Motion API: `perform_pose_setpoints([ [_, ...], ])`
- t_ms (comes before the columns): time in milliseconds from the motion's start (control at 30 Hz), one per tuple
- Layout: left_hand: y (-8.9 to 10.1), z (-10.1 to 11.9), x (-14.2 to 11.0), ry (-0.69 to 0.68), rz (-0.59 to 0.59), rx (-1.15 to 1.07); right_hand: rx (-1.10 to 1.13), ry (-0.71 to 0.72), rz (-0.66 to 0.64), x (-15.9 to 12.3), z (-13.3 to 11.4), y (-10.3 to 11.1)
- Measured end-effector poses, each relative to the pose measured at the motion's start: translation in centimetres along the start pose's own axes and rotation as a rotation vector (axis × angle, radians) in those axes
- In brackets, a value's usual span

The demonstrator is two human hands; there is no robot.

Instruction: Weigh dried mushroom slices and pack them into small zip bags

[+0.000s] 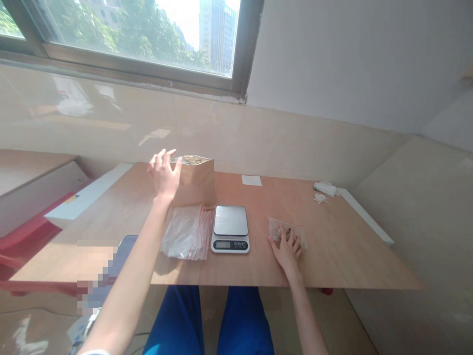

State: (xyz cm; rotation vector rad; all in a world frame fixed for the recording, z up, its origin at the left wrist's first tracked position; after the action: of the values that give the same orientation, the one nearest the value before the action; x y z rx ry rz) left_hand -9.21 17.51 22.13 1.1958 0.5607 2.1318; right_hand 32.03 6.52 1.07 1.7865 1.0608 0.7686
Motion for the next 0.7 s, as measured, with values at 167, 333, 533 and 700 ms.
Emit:
perform_pose_setpoints([
  [167, -2.1, -1.2, 0.5, 0.055, -0.143, 0.039, 0.113, 0.039, -0.041, 5.9, -1.5, 0.8],
  [333, 2.1, -1.9, -4.5, 0.142, -0.051, -0.077, 0.636, 0.573, 0.077, 2.0, -13.9, 6.6],
  [533, 5.0, -2.5, -11.0, 0.098, -0.083, 0.047, 0.687, 1.167, -0.375, -11.4, -28.1, 7.7],
  [700, 3.9, -3.4, -13.5, 0.038, -0.195, -0.051, 0.195, 0.956, -0.340, -9.7, -30.4, 1.7],
])
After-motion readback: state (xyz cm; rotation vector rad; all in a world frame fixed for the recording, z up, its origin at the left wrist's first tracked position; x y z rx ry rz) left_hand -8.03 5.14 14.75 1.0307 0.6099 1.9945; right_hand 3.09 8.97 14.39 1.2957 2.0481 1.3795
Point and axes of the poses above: each hand's wrist, its own x-axis towards the middle knuckle, its own y-axis out of the back of the hand, z = x × y, the point moved 9 cm from there along x, towards the middle knuckle, and after that the axes turned 12 degrees about x, right-handed, at the moved point
